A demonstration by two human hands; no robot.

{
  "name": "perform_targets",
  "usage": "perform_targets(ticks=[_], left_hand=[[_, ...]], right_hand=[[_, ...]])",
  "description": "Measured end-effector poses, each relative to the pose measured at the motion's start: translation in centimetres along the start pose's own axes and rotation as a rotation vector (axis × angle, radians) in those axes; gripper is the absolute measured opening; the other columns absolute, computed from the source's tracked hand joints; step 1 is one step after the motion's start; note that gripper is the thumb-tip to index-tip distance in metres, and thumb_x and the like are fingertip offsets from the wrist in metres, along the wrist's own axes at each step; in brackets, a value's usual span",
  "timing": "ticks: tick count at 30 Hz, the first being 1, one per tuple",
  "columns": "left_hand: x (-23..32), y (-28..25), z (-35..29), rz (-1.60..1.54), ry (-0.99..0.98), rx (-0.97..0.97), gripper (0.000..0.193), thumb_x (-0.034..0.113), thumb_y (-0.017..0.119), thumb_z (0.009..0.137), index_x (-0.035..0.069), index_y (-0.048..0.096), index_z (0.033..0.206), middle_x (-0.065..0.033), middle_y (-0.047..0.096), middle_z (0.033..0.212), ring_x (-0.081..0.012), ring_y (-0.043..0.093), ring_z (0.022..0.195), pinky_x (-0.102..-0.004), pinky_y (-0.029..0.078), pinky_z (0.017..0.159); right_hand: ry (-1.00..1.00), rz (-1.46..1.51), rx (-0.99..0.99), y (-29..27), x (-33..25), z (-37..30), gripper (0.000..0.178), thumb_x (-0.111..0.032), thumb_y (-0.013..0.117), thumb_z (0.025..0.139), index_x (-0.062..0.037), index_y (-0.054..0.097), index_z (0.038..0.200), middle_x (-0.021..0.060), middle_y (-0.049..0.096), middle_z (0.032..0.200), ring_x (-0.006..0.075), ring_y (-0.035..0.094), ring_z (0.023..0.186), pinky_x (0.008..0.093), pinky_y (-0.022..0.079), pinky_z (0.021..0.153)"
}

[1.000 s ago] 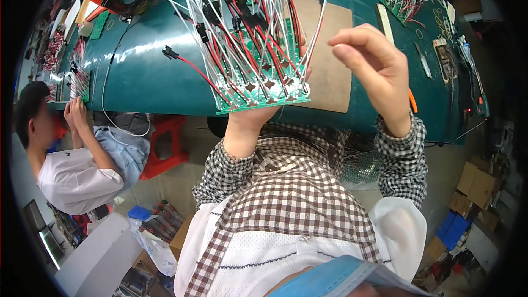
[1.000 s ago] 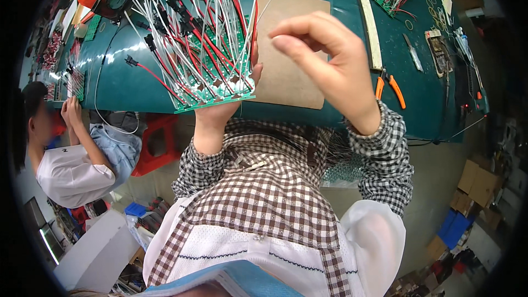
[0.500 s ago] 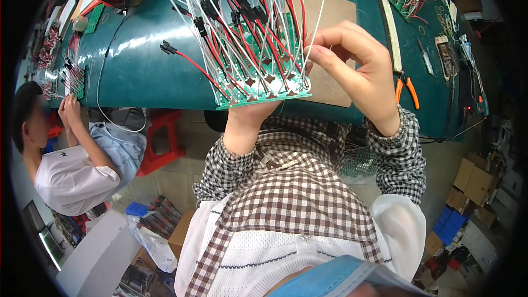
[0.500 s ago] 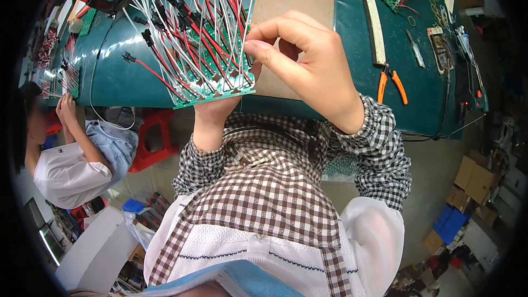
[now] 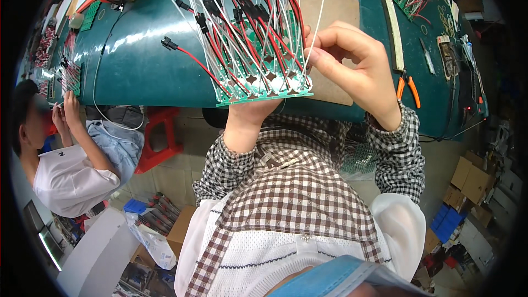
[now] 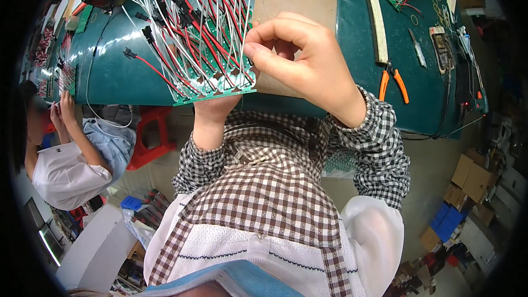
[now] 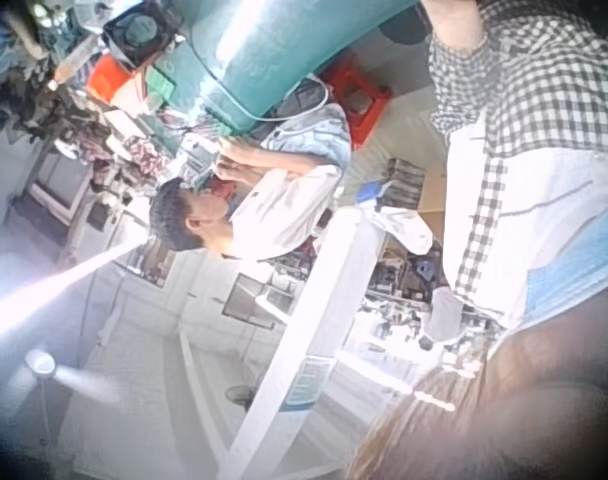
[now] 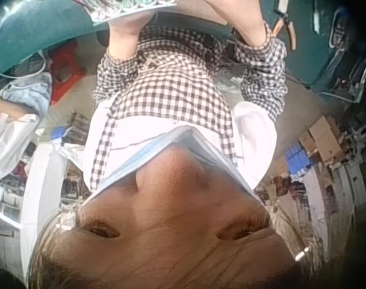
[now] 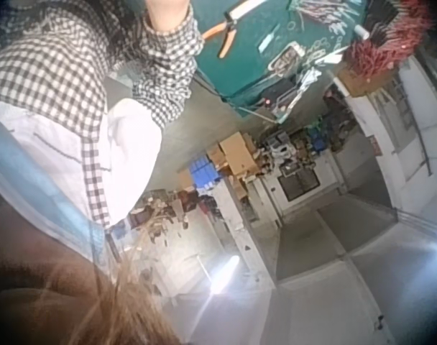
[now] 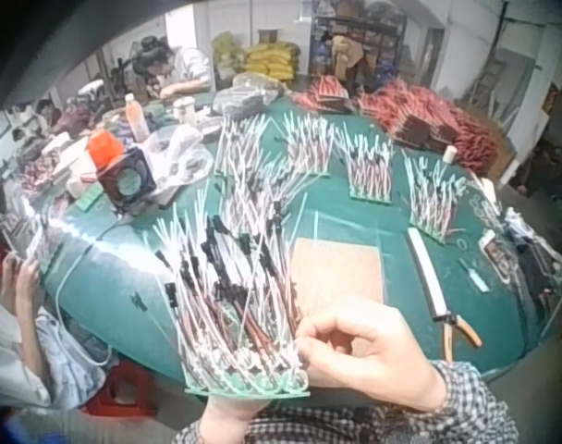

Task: The person solders connections on a circuit board array using a soldering iron and solder wire. They then handle and inspect the wired circuit board by hand and position it onto a wooden board.

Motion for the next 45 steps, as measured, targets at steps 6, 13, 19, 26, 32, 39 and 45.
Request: perform_targets(ticks=[6, 13, 19, 26, 32, 39, 45], left_hand=[[0.0, -0.6, 0.0, 0.214, 0.064, 0.028, 0.043, 0.024, 0.049, 0.092, 0.001, 0.040, 0.128, -0.0139, 0.048, 0.126, -0.0232, 0.047, 0.116, -0.0358, 0.038, 0.101], [0.3, -1.7, -0.7, -0.304, -0.016, 0.145, 0.060, 0.045, 0.037, 0.093, 0.003, 0.032, 0.137, -0.0160, 0.037, 0.138, -0.0268, 0.038, 0.126, -0.0446, 0.028, 0.106], [2.3, -1.7, -2.9, -0.469, 0.024, 0.137, 0.064, 0.045, 0.040, 0.091, 0.004, 0.028, 0.139, -0.0155, 0.031, 0.142, -0.0285, 0.034, 0.128, -0.0459, 0.024, 0.108], [1.8, -1.6, -2.5, -0.716, -0.072, 0.061, 0.069, 0.046, 0.044, 0.089, 0.005, 0.024, 0.141, -0.0148, 0.025, 0.145, -0.0305, 0.029, 0.131, -0.0474, 0.019, 0.109], [0.8, -1.2, -2.1, -0.745, -0.269, -0.024, 0.072, 0.047, 0.046, 0.087, 0.007, 0.023, 0.142, -0.0134, 0.021, 0.147, -0.0308, 0.026, 0.133, -0.0475, 0.015, 0.110], [0.1, -1.3, -2.0, -0.569, -0.240, 0.073, 0.065, 0.047, 0.035, 0.093, 0.001, 0.031, 0.138, -0.0196, 0.038, 0.137, -0.0335, 0.043, 0.122, -0.0492, 0.036, 0.101], [-0.5, -1.5, -2.2, -0.719, -0.273, 0.028, 0.070, 0.052, 0.032, 0.092, 0.000, 0.025, 0.140, -0.0204, 0.030, 0.142, -0.0387, 0.030, 0.130, -0.0518, 0.024, 0.108]], right_hand=[[0.010, 0.006, -0.044, 0.1, 0.2, 0.4, 0.008, -0.004, 0.061, 0.083, 0.0031, 0.062, 0.087, 0.0023, 0.055, 0.078, 0.0055, 0.052, 0.068, 0.0188, 0.039, 0.059], [-0.065, 0.036, 0.119, -1.8, 0.6, 0.4, 0.010, -0.007, 0.061, 0.085, 0.0012, 0.066, 0.089, 0.0012, 0.061, 0.080, 0.0054, 0.055, 0.070, 0.0188, 0.040, 0.056], [-0.047, -0.609, 0.315, -7.4, 12.0, 5.4, 0.037, -0.029, 0.064, 0.082, -0.0048, 0.061, 0.111, 0.0116, 0.059, 0.108, 0.0196, 0.056, 0.095, 0.0309, 0.046, 0.080], [-0.107, -0.492, 0.399, -3.0, 10.4, 6.0, 0.028, -0.025, 0.063, 0.083, -0.0073, 0.063, 0.104, 0.0070, 0.064, 0.095, 0.0219, 0.060, 0.087, 0.0318, 0.048, 0.077], [0.408, 0.510, -0.100, 1.7, 7.7, 3.8, 0.041, -0.041, 0.057, 0.088, -0.0023, 0.064, 0.100, 0.0020, 0.064, 0.085, 0.0081, 0.059, 0.075, 0.0212, 0.048, 0.071], [0.538, 0.680, -0.144, 2.6, 7.3, 2.6, 0.034, -0.040, 0.063, 0.084, -0.0061, 0.064, 0.085, 0.0006, 0.063, 0.079, 0.0030, 0.055, 0.064, 0.0141, 0.046, 0.058], [0.508, 0.700, -0.110, 1.8, 7.9, 2.4, 0.030, -0.037, 0.067, 0.081, -0.0069, 0.064, 0.082, -0.0015, 0.062, 0.077, 0.0008, 0.053, 0.061, 0.0131, 0.045, 0.055]])
Point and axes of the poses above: each hand's wrist, its own z-axis towards the middle knuckle, its own y-axis out of the palm, x = y × z, the point moved 6 cm from there along z, towards the middle knuckle
